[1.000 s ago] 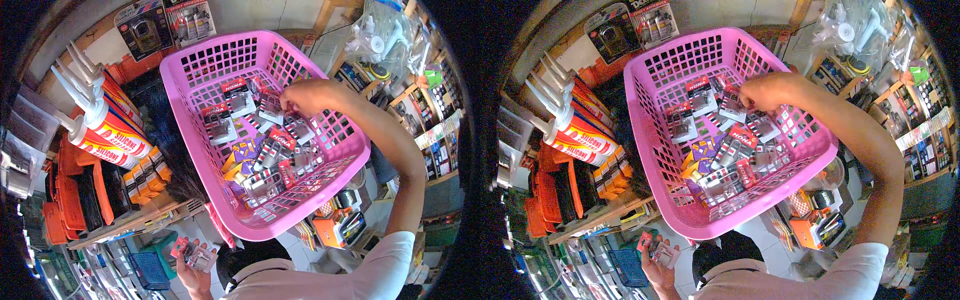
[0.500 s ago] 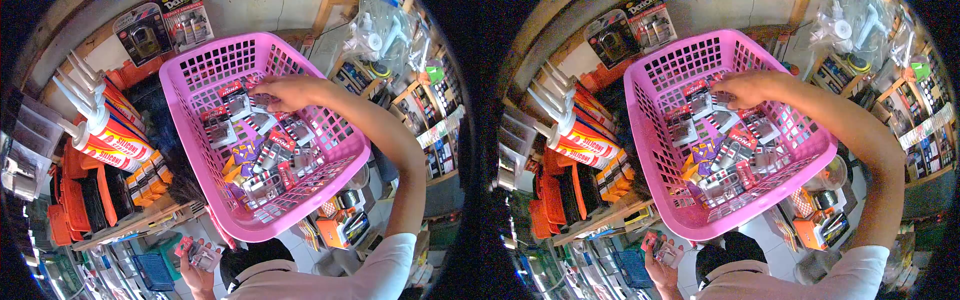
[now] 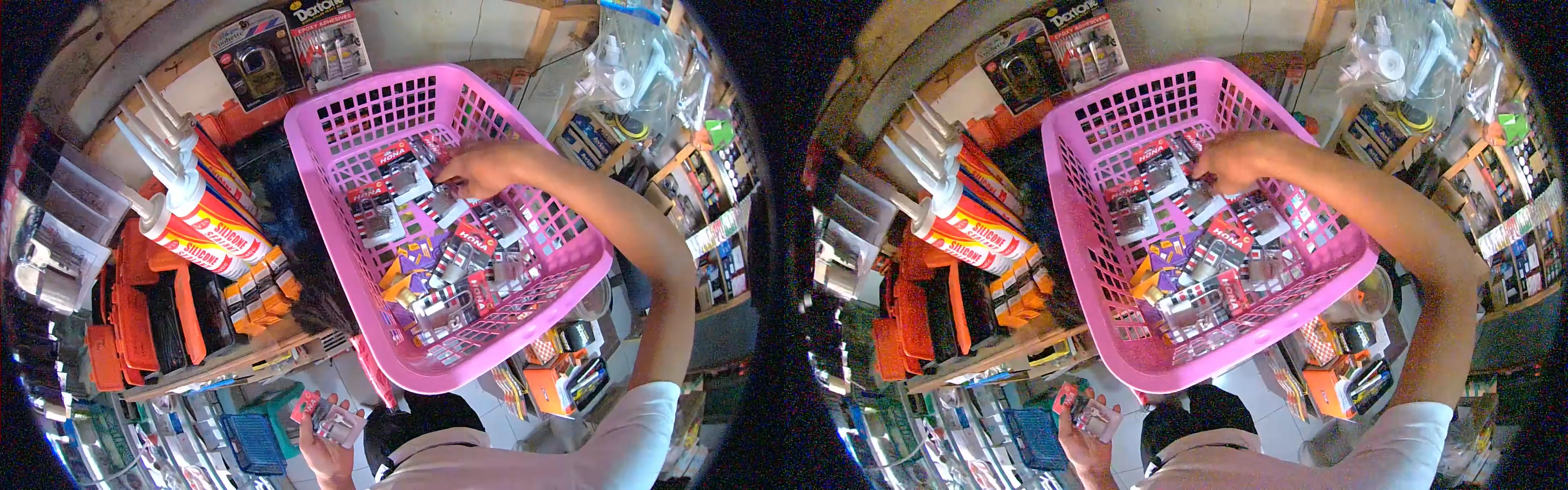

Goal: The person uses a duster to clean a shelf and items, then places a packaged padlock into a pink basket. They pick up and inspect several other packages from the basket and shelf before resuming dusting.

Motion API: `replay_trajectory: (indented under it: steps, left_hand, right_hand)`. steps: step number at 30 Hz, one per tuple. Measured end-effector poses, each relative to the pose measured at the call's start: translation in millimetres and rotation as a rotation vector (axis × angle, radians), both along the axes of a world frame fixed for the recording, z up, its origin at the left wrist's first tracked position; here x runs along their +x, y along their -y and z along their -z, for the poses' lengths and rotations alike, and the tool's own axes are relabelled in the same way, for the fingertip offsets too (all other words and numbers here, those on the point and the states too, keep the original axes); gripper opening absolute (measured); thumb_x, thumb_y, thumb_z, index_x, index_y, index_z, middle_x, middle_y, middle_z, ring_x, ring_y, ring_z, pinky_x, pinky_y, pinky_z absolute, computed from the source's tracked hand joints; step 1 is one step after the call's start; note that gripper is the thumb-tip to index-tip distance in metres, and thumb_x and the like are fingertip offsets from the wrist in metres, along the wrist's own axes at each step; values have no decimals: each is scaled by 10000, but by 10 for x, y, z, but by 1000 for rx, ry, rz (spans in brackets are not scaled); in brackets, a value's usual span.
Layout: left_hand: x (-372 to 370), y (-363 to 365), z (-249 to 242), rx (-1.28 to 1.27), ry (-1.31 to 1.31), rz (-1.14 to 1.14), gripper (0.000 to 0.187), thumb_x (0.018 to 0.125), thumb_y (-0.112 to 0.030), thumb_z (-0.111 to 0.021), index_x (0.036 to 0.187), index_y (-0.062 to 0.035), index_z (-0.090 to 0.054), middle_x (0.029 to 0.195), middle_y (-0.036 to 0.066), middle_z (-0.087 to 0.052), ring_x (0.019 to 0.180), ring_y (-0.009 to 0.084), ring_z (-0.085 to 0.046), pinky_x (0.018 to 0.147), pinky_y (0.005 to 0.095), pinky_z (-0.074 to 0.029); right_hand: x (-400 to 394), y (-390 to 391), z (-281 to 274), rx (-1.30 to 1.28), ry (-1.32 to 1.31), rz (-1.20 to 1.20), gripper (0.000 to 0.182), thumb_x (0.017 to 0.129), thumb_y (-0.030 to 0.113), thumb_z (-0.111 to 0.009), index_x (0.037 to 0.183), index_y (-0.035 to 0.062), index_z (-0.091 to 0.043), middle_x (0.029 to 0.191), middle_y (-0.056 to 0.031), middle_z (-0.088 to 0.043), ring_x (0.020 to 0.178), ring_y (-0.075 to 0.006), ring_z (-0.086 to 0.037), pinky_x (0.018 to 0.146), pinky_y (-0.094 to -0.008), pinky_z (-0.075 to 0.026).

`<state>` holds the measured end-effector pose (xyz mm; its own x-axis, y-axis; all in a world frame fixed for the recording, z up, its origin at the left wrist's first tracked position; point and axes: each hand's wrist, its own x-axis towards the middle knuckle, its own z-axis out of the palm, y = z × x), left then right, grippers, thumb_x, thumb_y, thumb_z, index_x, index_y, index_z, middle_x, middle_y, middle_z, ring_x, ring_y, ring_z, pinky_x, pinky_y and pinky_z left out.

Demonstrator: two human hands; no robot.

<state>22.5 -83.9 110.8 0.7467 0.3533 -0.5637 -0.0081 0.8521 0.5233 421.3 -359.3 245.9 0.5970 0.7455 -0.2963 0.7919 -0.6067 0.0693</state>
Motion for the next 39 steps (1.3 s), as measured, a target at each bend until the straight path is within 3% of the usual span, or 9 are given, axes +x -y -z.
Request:
replay_trajectory:
  steps: [3, 16, 21, 24, 27, 29, 31, 35, 39]
  left_hand:
    - [3, -15, 36, -11, 18, 0, 429, 992, -370, -400, 1323, -110, -484, 1157, 150, -628, 1019, 331, -623, 870, 587, -491]
    - [-23, 20, 46, 19, 45, 85, 377, 998, -367, -375, 1256, -158, -553, 1196, 125, -628, 1057, 312, -618, 918, 604, -457]
    - [-87, -17, 33, 4, 43, 55, 390, 1001, -377, -371, 1266, -155, -551, 1198, 119, -631, 1056, 313, -622, 922, 617, -449]
    - [-174, -92, 145, -9, 17, -18, 394, 1000, -383, -381, 1264, -149, -557, 1182, 117, -639, 1042, 318, -628, 921, 652, -432]
    - [-213, -107, 84, -51, 11, -50, 392, 998, -388, -395, 1247, -142, -571, 1150, 114, -650, 1027, 322, -633, 922, 701, -402]
    - [-174, -92, 3, -82, 34, -25, 390, 996, -390, -404, 1236, -139, -579, 1133, 113, -655, 1019, 324, -636, 922, 726, -385]
    - [-130, -77, -53, -101, 18, -3, 420, 996, -413, -389, 1219, -117, -588, 1124, 130, -657, 1008, 339, -639, 901, 762, -371]
    - [-64, -38, -70, -121, 64, 58, 506, 1004, -430, -339, 1317, -73, -513, 1140, 188, -627, 1016, 393, -615, 886, 741, -406]
    - [-3, 20, 106, -216, 140, 170, 612, 998, -514, -286, 1336, -48, -496, 1121, 196, -637, 990, 386, -626, 807, 675, -490]
  right_hand:
    - [14, -98, 153, 124, -313, 77, 471, 791, 209, -613, 1244, 82, -594, 1123, -214, -651, 1025, -353, -631, 870, -462, -490]
    - [243, -227, -18, 196, -271, 214, 708, 799, 209, -628, 1462, 163, -386, 1280, -207, -586, 1147, -363, -585, 989, -429, -457]
    - [75, -242, -159, -121, 120, 293, 212, 795, 218, -598, 916, 66, -682, 927, -183, -690, 923, -352, -661, 797, -456, -516]
    - [-145, -177, -437, -84, 29, 315, 212, 830, 242, -598, 927, 66, -664, 892, -164, -684, 877, -351, -659, 769, -453, -513]
    - [-681, 20, -777, 428, 112, 34, 195, 898, 262, -610, 914, 68, -626, 794, -129, -643, 760, -312, -647, 694, -419, -513]
    - [-1336, -12, -1244, 520, -170, 241, 205, 907, 268, -582, 873, 66, -602, 865, -95, -664, 769, -286, -669, 648, -401, -518]
    - [-1835, 276, -1277, 492, -427, 65, 189, 900, 230, -639, 950, 51, -602, 832, -40, -667, 683, -187, -659, 580, -305, -508]
    - [-2369, 448, -510, 147, -1115, -413, 564, 935, 402, -600, 1346, 39, -467, 1040, -168, -666, 907, -283, -668, 762, -357, -540]
    - [-2655, 69, 580, 327, -1001, 39, 767, 972, 452, -513, 1523, 74, -135, 1288, -217, -542, 1143, -326, -575, 958, -403, -459]
